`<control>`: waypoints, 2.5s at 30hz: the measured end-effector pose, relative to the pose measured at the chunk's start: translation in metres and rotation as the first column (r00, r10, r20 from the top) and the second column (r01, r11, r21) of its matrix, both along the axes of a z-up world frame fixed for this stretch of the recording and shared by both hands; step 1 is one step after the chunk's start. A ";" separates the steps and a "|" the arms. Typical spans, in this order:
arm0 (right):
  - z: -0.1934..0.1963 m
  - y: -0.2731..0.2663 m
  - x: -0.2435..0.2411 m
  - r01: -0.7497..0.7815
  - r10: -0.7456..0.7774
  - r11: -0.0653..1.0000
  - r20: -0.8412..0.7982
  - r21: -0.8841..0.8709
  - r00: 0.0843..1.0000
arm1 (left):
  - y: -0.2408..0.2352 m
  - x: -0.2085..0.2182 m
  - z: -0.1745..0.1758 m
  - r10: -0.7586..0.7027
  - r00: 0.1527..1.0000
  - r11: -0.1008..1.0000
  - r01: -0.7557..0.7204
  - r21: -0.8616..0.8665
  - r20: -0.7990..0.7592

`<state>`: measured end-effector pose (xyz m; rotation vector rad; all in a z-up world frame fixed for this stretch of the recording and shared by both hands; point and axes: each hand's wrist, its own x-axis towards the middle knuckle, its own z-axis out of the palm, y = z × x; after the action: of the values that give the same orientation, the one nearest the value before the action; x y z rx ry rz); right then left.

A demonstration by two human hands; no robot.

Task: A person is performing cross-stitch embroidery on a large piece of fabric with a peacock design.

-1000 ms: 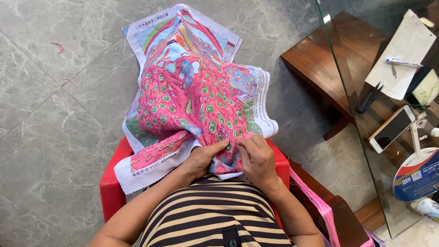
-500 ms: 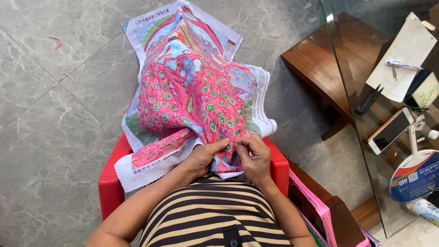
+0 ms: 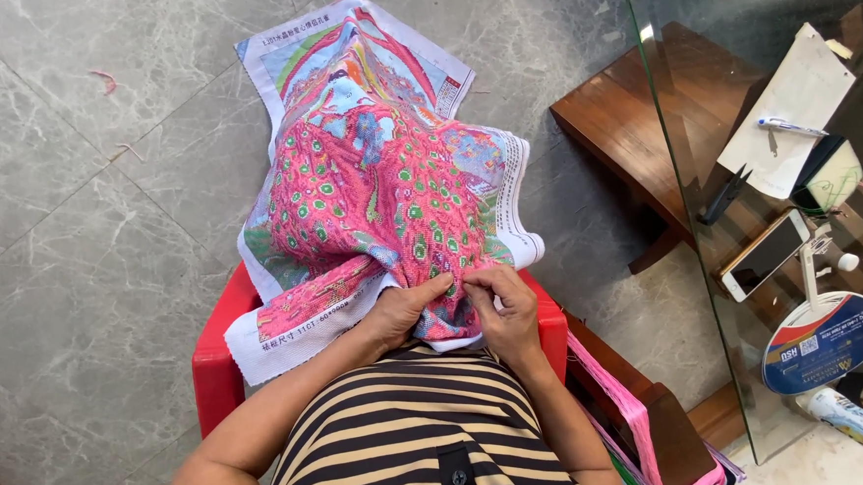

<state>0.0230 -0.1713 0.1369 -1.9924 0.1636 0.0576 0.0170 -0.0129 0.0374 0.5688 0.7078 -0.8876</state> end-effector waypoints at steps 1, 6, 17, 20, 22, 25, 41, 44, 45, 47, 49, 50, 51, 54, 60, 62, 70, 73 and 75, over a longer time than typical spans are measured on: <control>0.001 0.001 0.000 0.006 -0.006 1.000 0.008 -0.013 1.000 | 0.000 -0.003 -0.005 -0.003 1.000 1.000 0.003 0.001 0.016; -0.003 0.004 0.003 0.067 -0.067 0.996 -0.007 0.062 0.998 | -0.007 -0.021 -0.035 -0.031 0.999 0.999 0.031 -0.007 0.041; -0.039 0.002 -0.003 -0.223 0.473 0.658 0.165 -0.719 0.865 | 0.003 -0.016 -0.018 -0.105 0.992 0.994 0.104 0.019 0.065; -0.041 0.002 0.006 -0.263 0.437 0.769 0.179 -0.583 0.881 | 0.008 -0.010 -0.003 -0.098 0.991 0.995 0.097 0.012 0.091; -0.033 0.005 0.024 -0.240 0.366 0.873 0.244 -0.425 0.898 | 0.012 -0.012 0.009 -0.107 0.993 0.994 0.107 0.001 0.058; -0.003 0.007 0.063 -0.237 0.222 0.966 0.136 0.104 0.965 | 0.015 -0.008 0.017 -0.126 0.992 0.992 0.126 -0.017 0.024; 0.049 -0.068 0.151 -0.050 0.067 0.997 0.419 -0.051 0.905 | 0.013 -0.001 0.010 -0.095 0.995 0.992 0.094 -0.087 -0.007; 0.022 -0.065 0.092 -0.101 0.095 0.995 0.242 0.012 0.966 | 0.013 0.000 0.007 -0.057 0.998 0.995 0.054 -0.089 -0.027; 0.014 -0.061 0.074 -0.099 0.093 0.995 0.240 0.014 0.966 | 0.013 0.000 0.007 -0.058 0.998 0.995 0.056 -0.088 -0.029; -0.003 -0.053 0.040 -0.202 0.206 0.978 0.168 -0.041 0.964 | 0.013 0.000 0.007 -0.048 0.999 0.996 0.048 -0.079 0.000; -0.006 -0.032 0.024 -0.191 0.200 0.979 0.159 -0.068 0.967 | 0.012 -0.007 -0.006 -0.043 0.999 0.997 0.042 -0.071 -0.006; -0.008 -0.021 0.015 -0.182 0.195 0.979 0.152 -0.096 0.969 | 0.011 -0.011 -0.012 -0.037 0.999 0.997 0.036 -0.064 -0.009; -0.008 -0.018 0.012 -0.176 0.189 0.980 0.148 -0.096 0.971 | 0.010 -0.013 -0.015 -0.043 0.999 0.997 0.042 -0.065 -0.013; -0.010 -0.012 0.007 -0.170 0.198 0.973 0.184 -0.155 0.963 | 0.009 -0.015 -0.020 -0.028 1.000 0.999 0.028 -0.046 -0.002; -0.014 -0.016 0.010 -0.218 0.249 0.960 0.186 -0.173 0.950 | 0.006 -0.017 -0.023 -0.019 1.000 0.999 0.018 -0.039 -0.009; -0.013 -0.017 0.012 -0.255 0.288 0.950 0.191 -0.181 0.938 | 0.005 -0.017 -0.025 -0.011 1.000 0.999 0.011 -0.032 0.001; -0.008 -0.015 0.014 -0.310 0.382 0.894 0.189 -0.324 0.905 | 0.006 -0.023 -0.034 -0.019 1.000 1.000 0.019 -0.007 0.010; -0.012 -0.013 0.011 -0.323 0.420 0.856 0.179 -0.403 0.890 | 0.010 -0.019 -0.026 -0.039 0.999 0.999 0.039 -0.001 -0.002; -0.012 -0.013 0.012 -0.321 0.426 0.844 0.174 -0.429 0.888 | 0.011 -0.013 -0.017 -0.050 0.999 0.999 0.050 0.002 -0.002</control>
<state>0.0353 -0.1839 0.1250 -2.3831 -0.4291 0.0117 0.0042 -0.0018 0.0207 0.5894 0.6990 -0.9347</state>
